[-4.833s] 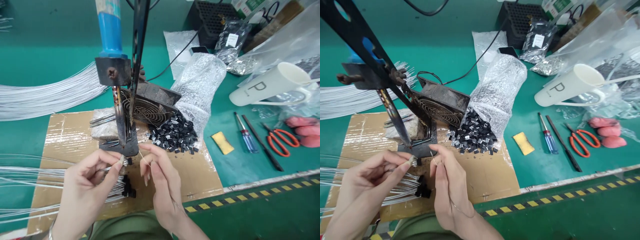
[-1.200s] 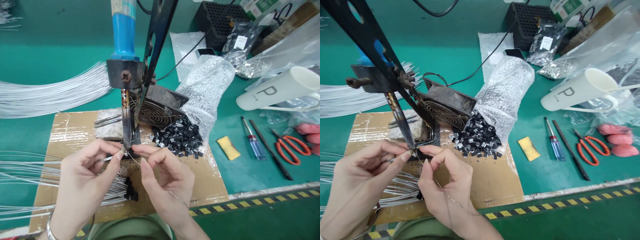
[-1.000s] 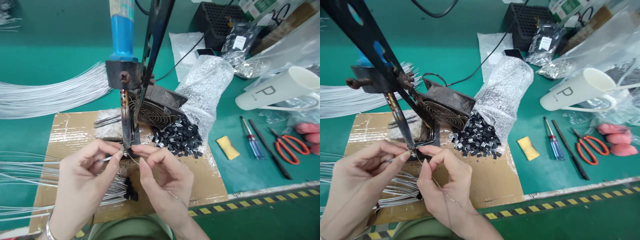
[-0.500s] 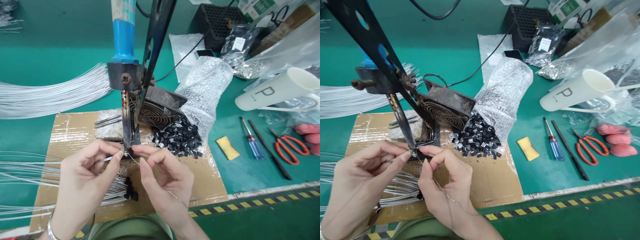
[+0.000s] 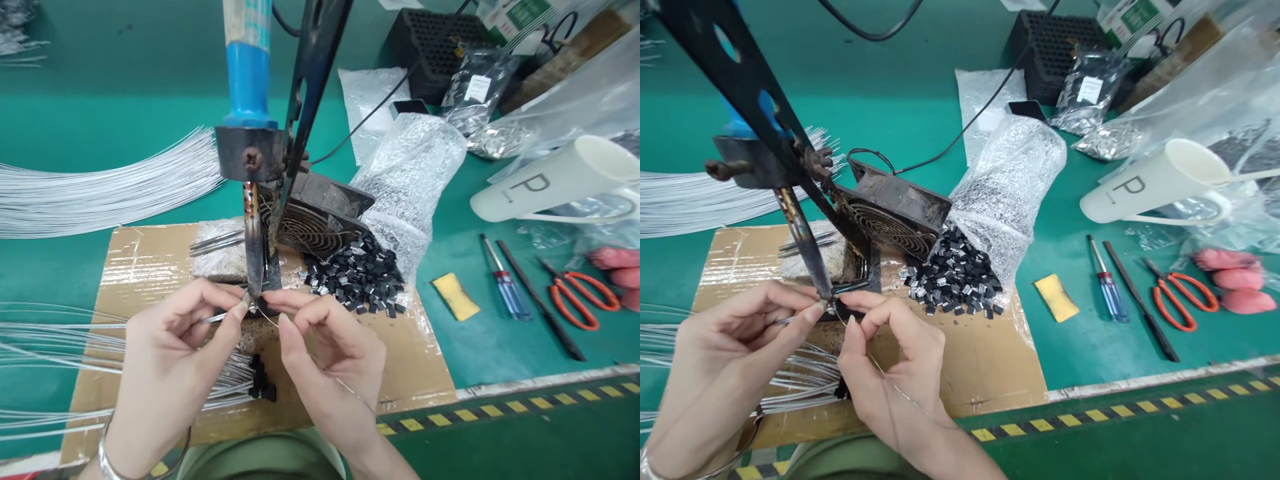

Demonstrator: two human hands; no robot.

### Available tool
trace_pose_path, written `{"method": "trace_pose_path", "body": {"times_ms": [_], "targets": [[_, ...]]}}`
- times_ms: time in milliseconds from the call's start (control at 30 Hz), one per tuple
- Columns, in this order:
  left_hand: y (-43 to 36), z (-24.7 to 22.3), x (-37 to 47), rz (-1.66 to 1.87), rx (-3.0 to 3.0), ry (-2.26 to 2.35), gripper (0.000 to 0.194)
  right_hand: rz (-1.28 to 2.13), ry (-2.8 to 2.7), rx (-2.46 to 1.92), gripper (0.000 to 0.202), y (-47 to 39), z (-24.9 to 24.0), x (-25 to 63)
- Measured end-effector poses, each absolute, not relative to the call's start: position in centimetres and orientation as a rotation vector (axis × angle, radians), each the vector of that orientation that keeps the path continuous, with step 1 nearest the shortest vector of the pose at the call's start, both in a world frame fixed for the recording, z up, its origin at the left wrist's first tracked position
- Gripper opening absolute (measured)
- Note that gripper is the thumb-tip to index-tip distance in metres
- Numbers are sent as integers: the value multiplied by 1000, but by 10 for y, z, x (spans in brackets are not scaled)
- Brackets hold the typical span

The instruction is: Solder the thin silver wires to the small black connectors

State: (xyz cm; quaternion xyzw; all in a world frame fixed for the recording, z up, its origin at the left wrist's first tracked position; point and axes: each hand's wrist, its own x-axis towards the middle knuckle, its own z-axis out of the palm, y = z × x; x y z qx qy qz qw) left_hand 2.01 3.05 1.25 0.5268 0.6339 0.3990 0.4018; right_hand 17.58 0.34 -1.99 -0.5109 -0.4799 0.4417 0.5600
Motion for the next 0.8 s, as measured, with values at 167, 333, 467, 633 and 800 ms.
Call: {"method": "trace_pose_path", "body": {"times_ms": [167, 333, 467, 633, 800], "targets": [[29, 13, 19, 1032, 1341, 1604, 10, 1027, -1120, -1202, 23, 3, -20, 175], [30, 13, 20, 1019, 1343, 1595, 11, 1041, -1105, -1199, 23, 2, -21, 175], [30, 12, 18, 1035, 1322, 1588, 11, 1036, -1113, -1195, 23, 2, -21, 175], [30, 12, 19, 1026, 1328, 1585, 12, 1038, -1108, -1190, 24, 3, -21, 174], [30, 14, 21, 1039, 1304, 1595, 11, 1037, -1102, -1165, 24, 3, -23, 173]]}}
